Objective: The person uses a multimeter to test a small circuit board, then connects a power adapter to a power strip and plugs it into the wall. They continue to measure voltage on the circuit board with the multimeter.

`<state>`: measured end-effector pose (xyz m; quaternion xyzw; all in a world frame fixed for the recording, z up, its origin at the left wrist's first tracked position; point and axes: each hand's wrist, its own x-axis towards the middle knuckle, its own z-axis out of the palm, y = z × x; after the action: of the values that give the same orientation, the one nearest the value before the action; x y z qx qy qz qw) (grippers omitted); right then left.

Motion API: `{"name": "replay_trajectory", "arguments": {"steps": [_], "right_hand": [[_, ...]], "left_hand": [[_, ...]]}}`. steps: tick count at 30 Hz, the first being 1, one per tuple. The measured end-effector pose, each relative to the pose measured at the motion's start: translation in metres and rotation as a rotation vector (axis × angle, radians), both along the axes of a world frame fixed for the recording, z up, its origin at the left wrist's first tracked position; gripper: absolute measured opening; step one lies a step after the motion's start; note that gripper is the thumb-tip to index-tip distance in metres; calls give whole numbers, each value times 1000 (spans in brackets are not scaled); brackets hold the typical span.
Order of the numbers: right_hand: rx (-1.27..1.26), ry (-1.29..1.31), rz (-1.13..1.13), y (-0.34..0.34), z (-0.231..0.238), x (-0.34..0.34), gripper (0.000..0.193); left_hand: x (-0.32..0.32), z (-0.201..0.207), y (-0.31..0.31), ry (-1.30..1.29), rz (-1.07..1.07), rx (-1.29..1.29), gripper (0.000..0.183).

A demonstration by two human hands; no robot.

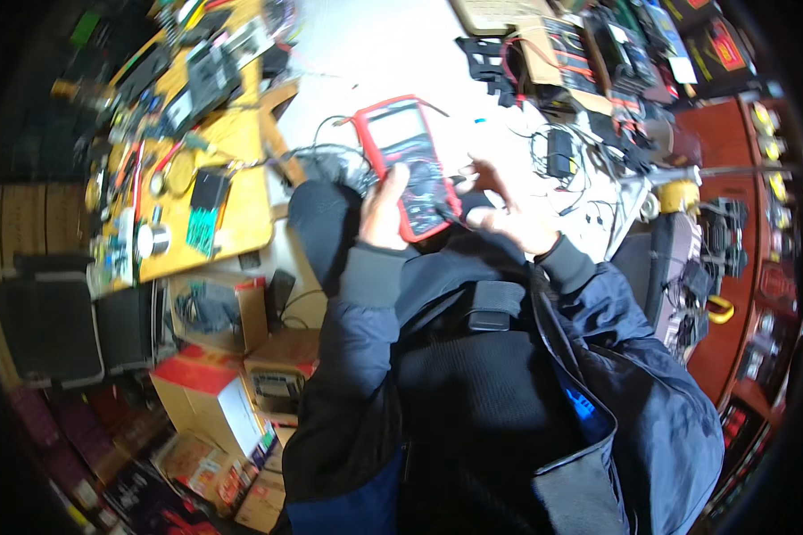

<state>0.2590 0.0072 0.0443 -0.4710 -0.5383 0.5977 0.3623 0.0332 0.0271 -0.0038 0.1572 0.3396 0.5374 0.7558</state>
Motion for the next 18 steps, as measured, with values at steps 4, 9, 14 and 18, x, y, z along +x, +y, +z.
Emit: {"name": "replay_trajectory", "arguments": {"steps": [4,9,14,18], "right_hand": [[209,-376,118,-31,-50,12,25],[418,-746,-649,-13,-150,144,17],[173,-944,-884,-40,-209,290,35],[-188,-722,-1076,-35,-197,378,51]], "left_hand": [[-4,61,12,275,189,339,36],[-37,188,3,386,403,652,84],[-54,244,-9,762,775,753,92],[-63,227,-12,772,806,755,87]]}}
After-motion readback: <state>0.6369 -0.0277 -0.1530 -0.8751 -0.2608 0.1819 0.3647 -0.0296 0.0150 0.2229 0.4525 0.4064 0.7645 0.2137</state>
